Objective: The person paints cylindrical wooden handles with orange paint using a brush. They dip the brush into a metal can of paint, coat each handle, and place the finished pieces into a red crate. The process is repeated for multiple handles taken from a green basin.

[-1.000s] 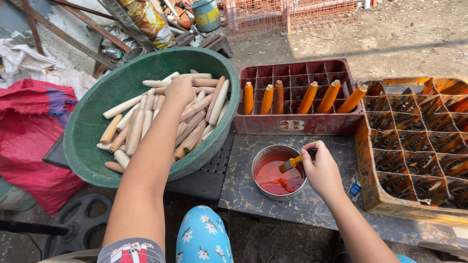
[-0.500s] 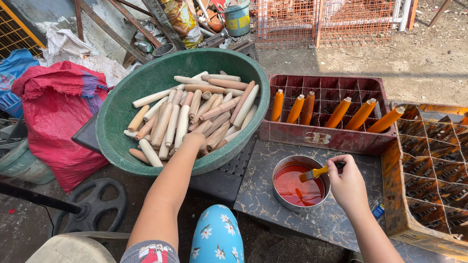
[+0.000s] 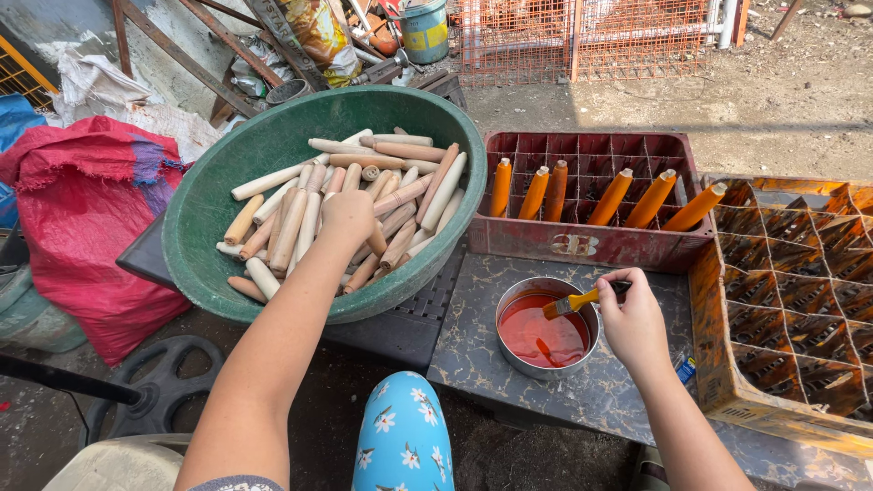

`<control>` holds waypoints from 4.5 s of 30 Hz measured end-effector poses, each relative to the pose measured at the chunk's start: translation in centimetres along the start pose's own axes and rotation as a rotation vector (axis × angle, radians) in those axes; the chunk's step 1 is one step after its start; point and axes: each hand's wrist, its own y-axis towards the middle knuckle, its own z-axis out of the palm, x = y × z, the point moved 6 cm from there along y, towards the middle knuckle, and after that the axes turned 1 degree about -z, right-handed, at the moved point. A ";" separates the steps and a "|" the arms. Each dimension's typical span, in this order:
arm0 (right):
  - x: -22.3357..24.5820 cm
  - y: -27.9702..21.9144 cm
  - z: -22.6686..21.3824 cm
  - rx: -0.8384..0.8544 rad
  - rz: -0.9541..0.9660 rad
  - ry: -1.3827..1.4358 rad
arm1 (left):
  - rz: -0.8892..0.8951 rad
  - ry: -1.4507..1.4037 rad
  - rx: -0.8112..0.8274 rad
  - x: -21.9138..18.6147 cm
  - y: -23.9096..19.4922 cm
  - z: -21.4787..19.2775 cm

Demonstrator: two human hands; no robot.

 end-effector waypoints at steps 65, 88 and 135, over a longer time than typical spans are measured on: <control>2.8 -2.4 -0.4 -0.008 -0.282 -0.054 | 0.658 -0.927 -0.629 -25.7 -17.0 -17.3; -2.7 -1.4 2.1 0.145 -0.057 -0.254 | -0.304 -2.178 0.098 -16.5 -9.7 9.3; -12.1 0.5 6.6 -0.109 0.352 0.749 | -0.338 -2.205 0.081 -19.1 -9.1 13.1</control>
